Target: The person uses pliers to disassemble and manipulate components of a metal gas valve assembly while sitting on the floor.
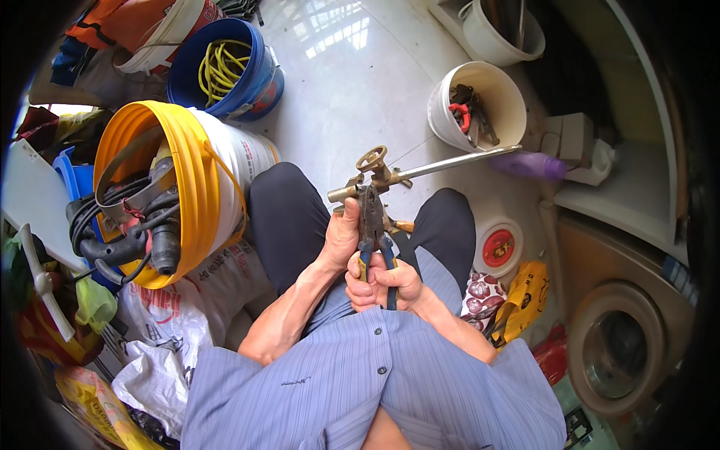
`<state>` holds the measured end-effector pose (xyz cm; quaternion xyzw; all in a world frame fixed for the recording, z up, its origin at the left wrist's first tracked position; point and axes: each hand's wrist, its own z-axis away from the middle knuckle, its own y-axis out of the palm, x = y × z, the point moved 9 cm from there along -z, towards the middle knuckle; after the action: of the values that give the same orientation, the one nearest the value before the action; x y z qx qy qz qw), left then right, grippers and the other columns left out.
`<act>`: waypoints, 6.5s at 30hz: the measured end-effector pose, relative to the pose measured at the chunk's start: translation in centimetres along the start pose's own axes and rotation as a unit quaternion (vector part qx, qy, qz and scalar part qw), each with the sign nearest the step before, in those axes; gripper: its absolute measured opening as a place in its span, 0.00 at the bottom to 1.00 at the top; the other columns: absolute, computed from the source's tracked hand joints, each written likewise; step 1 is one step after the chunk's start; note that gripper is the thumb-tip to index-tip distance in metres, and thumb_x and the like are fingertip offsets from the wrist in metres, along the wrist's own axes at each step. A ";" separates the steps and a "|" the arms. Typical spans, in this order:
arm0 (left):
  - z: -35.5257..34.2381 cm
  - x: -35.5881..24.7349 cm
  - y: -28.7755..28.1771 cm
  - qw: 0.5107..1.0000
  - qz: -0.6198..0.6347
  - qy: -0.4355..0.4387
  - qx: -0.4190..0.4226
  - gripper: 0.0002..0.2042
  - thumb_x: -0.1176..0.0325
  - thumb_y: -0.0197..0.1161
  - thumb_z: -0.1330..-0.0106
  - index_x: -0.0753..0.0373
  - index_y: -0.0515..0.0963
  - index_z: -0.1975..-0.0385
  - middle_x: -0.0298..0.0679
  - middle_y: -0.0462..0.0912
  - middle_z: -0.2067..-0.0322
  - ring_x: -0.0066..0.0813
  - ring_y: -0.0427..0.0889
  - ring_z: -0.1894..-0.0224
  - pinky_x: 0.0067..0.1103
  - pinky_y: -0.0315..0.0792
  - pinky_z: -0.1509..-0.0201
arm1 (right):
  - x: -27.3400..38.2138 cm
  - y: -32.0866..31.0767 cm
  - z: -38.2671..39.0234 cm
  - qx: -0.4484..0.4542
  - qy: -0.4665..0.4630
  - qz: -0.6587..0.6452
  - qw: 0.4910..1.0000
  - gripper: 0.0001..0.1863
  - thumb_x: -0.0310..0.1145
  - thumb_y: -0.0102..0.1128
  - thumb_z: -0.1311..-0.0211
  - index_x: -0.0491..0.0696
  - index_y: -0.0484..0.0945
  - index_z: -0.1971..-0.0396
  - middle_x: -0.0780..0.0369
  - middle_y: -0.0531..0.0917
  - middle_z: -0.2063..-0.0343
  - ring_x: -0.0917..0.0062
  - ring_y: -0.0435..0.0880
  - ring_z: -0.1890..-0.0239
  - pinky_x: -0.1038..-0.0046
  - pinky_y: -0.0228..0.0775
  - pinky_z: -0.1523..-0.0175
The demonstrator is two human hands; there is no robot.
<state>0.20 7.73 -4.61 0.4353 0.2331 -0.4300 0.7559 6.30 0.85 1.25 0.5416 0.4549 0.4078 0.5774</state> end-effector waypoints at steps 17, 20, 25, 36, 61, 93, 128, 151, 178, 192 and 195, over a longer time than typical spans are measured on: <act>-0.2 1.6 -0.2 0.969 0.207 -0.134 -0.013 0.15 0.54 0.53 0.21 0.59 0.73 0.63 0.35 0.76 0.80 0.24 0.74 0.82 0.24 0.71 0.76 | 8.2 -3.2 8.6 -0.352 0.125 0.424 0.825 0.26 0.36 0.60 0.36 0.38 0.72 0.41 0.58 0.87 0.62 0.80 0.84 0.68 0.81 0.68 0.66; 0.7 1.1 -0.1 0.952 0.268 -0.141 0.037 0.12 0.58 0.52 0.22 0.60 0.77 0.60 0.38 0.81 0.78 0.28 0.78 0.82 0.27 0.75 0.78 | 8.8 -1.5 8.2 -0.354 0.153 0.465 0.797 0.22 0.36 0.60 0.32 0.38 0.73 0.44 0.60 0.86 0.64 0.80 0.83 0.71 0.79 0.72 0.65; 0.5 0.8 -0.9 0.933 0.328 -0.144 0.030 0.10 0.62 0.54 0.25 0.61 0.79 0.58 0.40 0.82 0.77 0.30 0.80 0.81 0.28 0.77 0.79 | 9.3 -0.5 8.8 -0.386 0.187 0.481 0.765 0.18 0.35 0.61 0.30 0.41 0.74 0.46 0.61 0.85 0.65 0.81 0.83 0.72 0.79 0.76 0.68; 1.0 1.4 -0.5 0.934 0.325 -0.142 0.033 0.09 0.63 0.57 0.27 0.61 0.77 0.58 0.46 0.85 0.73 0.35 0.87 0.76 0.25 0.80 0.80 | 12.6 -1.4 7.9 -0.439 0.141 0.688 0.561 0.18 0.25 0.58 0.39 0.43 0.77 0.48 0.54 0.84 0.61 0.66 0.85 0.60 0.66 0.78 0.57; 1.9 -0.1 1.5 0.889 0.395 -0.162 0.164 0.12 0.64 0.56 0.31 0.67 0.75 0.60 0.45 0.78 0.82 0.33 0.74 0.90 0.24 0.69 0.91 | 15.3 3.6 7.9 -0.411 -0.061 0.830 0.372 0.23 0.25 0.65 0.41 0.42 0.75 0.44 0.51 0.82 0.55 0.53 0.83 0.53 0.63 0.75 0.48; 2.7 0.2 3.0 0.992 0.034 -0.054 0.110 0.12 0.71 0.64 0.32 0.65 0.68 0.56 0.43 0.82 0.70 0.33 0.86 0.72 0.28 0.82 0.66 | 12.4 1.9 7.8 -0.430 -0.081 0.867 0.238 0.29 0.21 0.67 0.46 0.36 0.71 0.42 0.47 0.79 0.51 0.50 0.79 0.48 0.58 0.72 0.43; 1.4 1.4 2.2 0.995 -0.078 -0.040 0.054 0.11 0.68 0.63 0.29 0.65 0.70 0.55 0.35 0.78 0.71 0.18 0.78 0.74 0.19 0.71 0.72 | 11.6 -1.0 7.9 -0.477 -0.096 0.816 0.313 0.20 0.24 0.63 0.41 0.41 0.70 0.49 0.45 0.79 0.59 0.45 0.80 0.57 0.52 0.75 0.53; 1.9 2.7 1.6 0.977 0.121 -0.144 0.099 0.12 0.68 0.67 0.31 0.59 0.68 0.70 0.28 0.64 0.83 0.15 0.59 0.86 0.18 0.55 0.83 | 8.3 -5.4 6.1 -0.422 -0.055 0.603 0.675 0.12 0.23 0.58 0.47 0.43 0.73 0.62 0.62 0.74 0.72 0.78 0.74 0.67 0.73 0.71 0.58; -0.2 3.7 2.8 0.984 0.080 -0.160 -0.007 0.13 0.70 0.62 0.30 0.54 0.64 0.74 0.25 0.62 0.86 0.14 0.58 0.90 0.20 0.54 0.88 | 12.5 -5.7 7.1 -0.447 -0.019 0.767 0.461 0.13 0.23 0.56 0.42 0.39 0.71 0.57 0.42 0.82 0.63 0.44 0.83 0.59 0.52 0.75 0.56; -3.0 5.1 5.0 0.931 0.267 -0.163 -0.187 0.14 0.60 0.61 0.26 0.52 0.63 0.71 0.26 0.60 0.84 0.19 0.57 0.86 0.23 0.57 0.82 | 20.6 -3.9 2.9 -0.215 0.043 0.970 0.103 0.15 0.24 0.59 0.49 0.40 0.73 0.60 0.47 0.79 0.65 0.54 0.83 0.64 0.56 0.79 0.60; -3.8 3.8 5.0 0.931 0.274 -0.155 -0.185 0.14 0.59 0.60 0.25 0.52 0.63 0.70 0.26 0.59 0.84 0.19 0.57 0.85 0.22 0.57 0.81 | 21.0 -3.2 2.7 -0.249 0.024 0.964 0.094 0.15 0.24 0.59 0.49 0.40 0.73 0.60 0.48 0.79 0.65 0.54 0.83 0.64 0.56 0.79 0.60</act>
<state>6.52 10.53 -6.98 0.2628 0.0603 -0.2179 0.9380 14.14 20.16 -3.71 0.3359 -0.5664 0.7212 -0.2150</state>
